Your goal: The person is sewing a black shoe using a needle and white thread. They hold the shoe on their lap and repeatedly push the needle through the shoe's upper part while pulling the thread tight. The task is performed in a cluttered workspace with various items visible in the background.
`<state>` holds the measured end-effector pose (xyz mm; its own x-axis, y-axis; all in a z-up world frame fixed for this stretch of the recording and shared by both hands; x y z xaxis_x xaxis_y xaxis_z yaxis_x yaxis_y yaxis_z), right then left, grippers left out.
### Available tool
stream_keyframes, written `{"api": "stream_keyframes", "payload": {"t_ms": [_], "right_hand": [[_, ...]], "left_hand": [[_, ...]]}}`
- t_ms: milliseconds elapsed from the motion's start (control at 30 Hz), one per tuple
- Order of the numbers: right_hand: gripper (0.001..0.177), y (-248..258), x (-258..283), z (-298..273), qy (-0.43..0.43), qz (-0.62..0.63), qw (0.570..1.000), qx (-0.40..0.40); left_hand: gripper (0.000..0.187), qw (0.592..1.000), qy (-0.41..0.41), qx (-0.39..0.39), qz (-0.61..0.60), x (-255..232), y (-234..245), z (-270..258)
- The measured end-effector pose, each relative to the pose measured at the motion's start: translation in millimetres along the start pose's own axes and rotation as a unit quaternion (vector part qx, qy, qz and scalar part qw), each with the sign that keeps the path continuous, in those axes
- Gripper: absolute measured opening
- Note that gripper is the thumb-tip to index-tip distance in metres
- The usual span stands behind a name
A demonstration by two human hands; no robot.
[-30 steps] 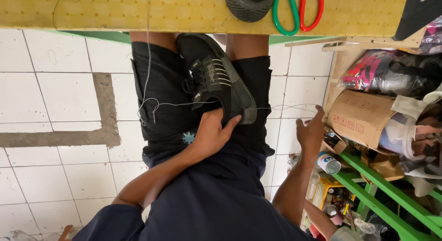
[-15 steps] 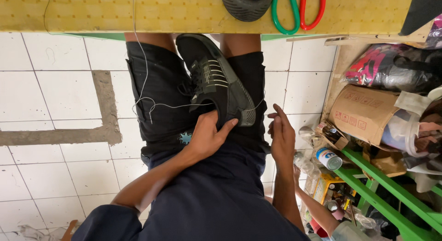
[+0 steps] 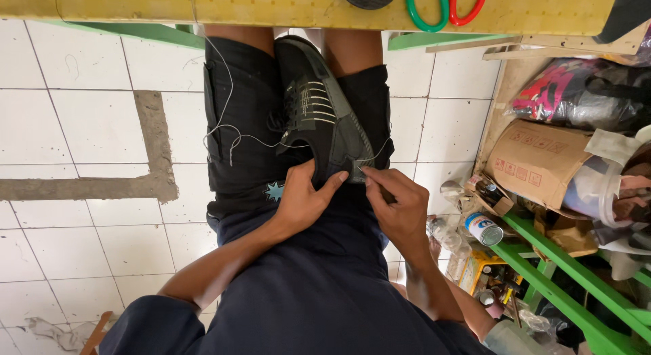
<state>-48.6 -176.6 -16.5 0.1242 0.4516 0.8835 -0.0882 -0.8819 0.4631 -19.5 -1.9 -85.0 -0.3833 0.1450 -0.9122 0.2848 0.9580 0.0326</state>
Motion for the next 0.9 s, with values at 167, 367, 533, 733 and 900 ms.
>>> {"api": "stream_keyframes", "payload": {"t_ms": [167, 367, 533, 733, 900], "right_hand": [[0.017, -1.2, -0.4, 2.0, -0.018, 0.008, 1.0, 0.013], [0.018, -1.1, -1.0, 2.7, -0.043, 0.015, 0.999, 0.025], [0.018, -1.0, 2.3, 5.1, -0.056, 0.014, 0.998, 0.031], [0.017, -2.8, 12.6, 15.3, -0.041, -0.04, 0.996, 0.063], [0.012, -12.1, 6.6, 28.0, -0.028, -0.115, 0.98, 0.16]], "left_hand": [[0.014, 1.0, -0.004, 0.002, -0.005, 4.5, -1.3, 0.0], [0.016, 1.0, -0.011, 0.007, -0.004, 7.9, -1.2, -1.5], [0.018, 1.0, -0.017, 0.013, -0.011, 6.9, -0.6, -1.2], [0.019, 1.0, -0.024, 0.013, -0.006, 14.5, -0.3, -2.5], [0.018, 0.999, -0.027, 0.015, -0.013, 16.2, -4.6, -4.5]]}}
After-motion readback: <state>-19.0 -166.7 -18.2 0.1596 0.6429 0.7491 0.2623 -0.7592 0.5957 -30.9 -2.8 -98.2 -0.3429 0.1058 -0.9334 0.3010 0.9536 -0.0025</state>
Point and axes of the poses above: each hand's wrist, its own z-axis towards the middle knuckle, its own y-axis out of the back of the hand, x = y × z, the point moved 8 cm from there along z, towards the middle knuckle, and after that the axes turned 5 degrees about z, right-handed, at the moved point
